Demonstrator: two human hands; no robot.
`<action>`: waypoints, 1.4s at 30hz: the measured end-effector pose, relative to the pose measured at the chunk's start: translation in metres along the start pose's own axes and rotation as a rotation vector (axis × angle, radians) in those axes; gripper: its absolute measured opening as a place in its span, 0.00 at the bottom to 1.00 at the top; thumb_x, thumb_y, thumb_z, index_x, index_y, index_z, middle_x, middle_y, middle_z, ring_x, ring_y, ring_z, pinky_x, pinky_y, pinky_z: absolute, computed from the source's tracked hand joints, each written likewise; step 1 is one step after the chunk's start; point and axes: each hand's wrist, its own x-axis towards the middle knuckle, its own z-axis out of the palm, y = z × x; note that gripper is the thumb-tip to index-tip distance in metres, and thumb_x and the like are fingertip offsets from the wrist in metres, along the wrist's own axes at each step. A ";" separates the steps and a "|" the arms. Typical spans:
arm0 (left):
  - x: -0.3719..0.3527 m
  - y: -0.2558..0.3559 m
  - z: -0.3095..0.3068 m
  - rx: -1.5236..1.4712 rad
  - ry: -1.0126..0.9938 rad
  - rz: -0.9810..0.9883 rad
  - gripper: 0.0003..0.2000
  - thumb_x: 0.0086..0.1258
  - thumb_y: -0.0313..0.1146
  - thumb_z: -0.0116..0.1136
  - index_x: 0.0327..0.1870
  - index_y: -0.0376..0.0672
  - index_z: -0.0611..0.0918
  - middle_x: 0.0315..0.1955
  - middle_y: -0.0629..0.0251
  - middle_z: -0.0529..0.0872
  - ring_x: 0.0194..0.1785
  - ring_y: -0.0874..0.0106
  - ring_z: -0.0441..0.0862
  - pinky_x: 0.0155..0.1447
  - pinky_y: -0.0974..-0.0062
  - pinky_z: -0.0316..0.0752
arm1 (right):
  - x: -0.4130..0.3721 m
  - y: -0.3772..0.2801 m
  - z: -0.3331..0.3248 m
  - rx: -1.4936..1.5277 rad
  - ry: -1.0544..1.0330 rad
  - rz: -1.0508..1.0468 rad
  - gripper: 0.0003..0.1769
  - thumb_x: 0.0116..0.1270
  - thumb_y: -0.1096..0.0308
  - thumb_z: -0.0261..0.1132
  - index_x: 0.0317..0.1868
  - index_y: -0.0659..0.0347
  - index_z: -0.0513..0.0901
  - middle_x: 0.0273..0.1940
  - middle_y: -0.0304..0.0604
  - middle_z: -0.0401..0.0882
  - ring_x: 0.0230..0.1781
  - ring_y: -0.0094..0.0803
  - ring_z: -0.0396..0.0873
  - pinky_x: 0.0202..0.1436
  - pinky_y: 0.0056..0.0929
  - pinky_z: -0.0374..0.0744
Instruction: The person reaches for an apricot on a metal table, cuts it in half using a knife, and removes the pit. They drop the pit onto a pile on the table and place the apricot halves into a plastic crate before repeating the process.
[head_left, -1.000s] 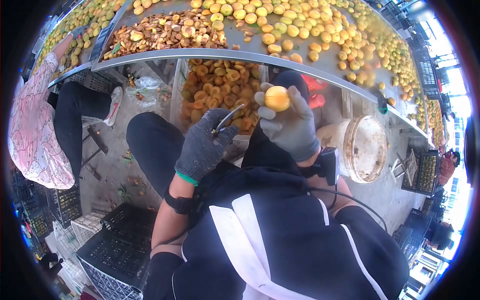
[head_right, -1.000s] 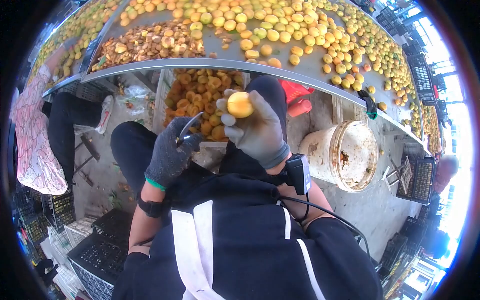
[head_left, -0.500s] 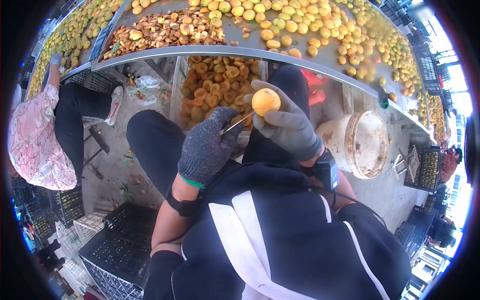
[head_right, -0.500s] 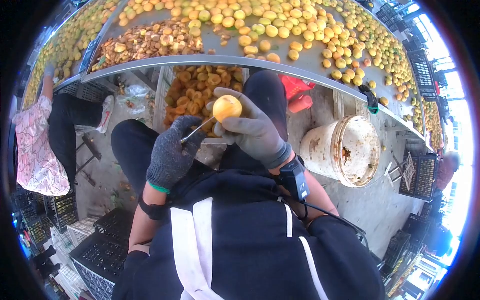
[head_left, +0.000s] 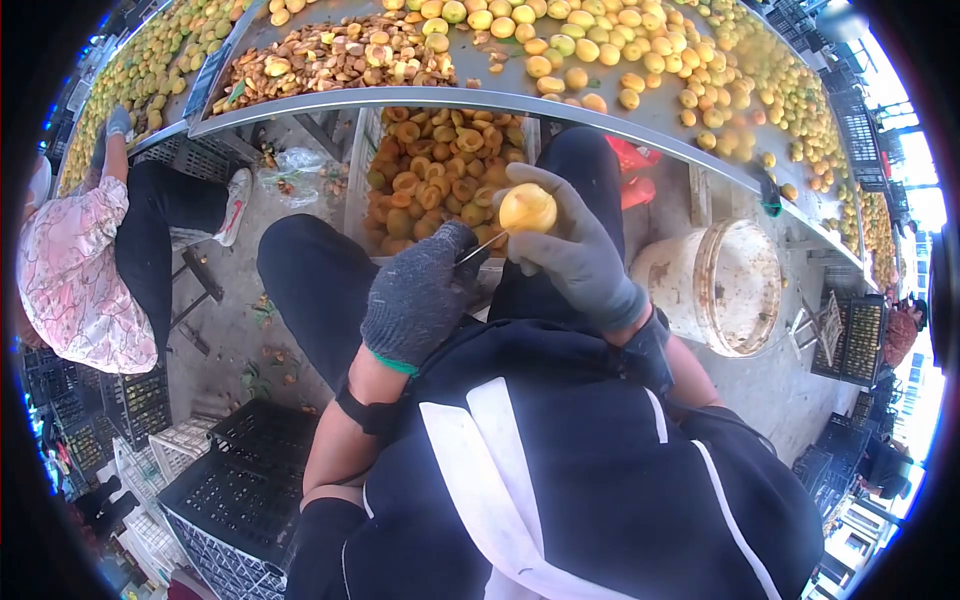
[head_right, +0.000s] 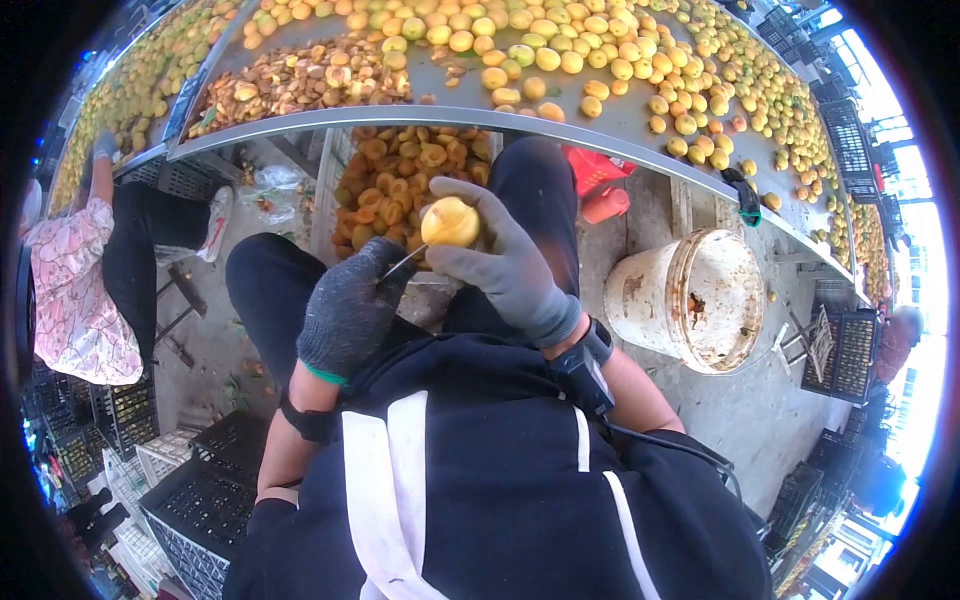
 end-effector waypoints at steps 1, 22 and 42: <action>0.000 0.000 0.003 -0.012 0.022 -0.007 0.08 0.70 0.32 0.59 0.45 0.42 0.80 0.36 0.48 0.85 0.41 0.51 0.84 0.42 0.59 0.77 | 0.000 0.000 0.003 0.001 -0.001 0.000 0.36 0.64 0.80 0.67 0.71 0.61 0.63 0.55 0.39 0.75 0.50 0.21 0.75 0.57 0.20 0.75; -0.002 -0.004 0.020 0.048 0.225 0.016 0.07 0.70 0.33 0.57 0.44 0.42 0.79 0.35 0.49 0.84 0.40 0.51 0.84 0.42 0.58 0.78 | 0.012 0.019 0.020 -0.689 0.189 -0.358 0.27 0.64 0.67 0.73 0.60 0.60 0.71 0.44 0.39 0.76 0.42 0.20 0.76 0.46 0.20 0.79; -0.013 -0.002 0.020 0.097 0.147 0.078 0.08 0.66 0.30 0.58 0.45 0.41 0.80 0.34 0.50 0.85 0.41 0.53 0.84 0.45 0.58 0.79 | -0.019 0.006 0.023 -0.294 0.143 0.158 0.26 0.64 0.64 0.73 0.58 0.61 0.71 0.41 0.40 0.80 0.37 0.20 0.79 0.40 0.21 0.80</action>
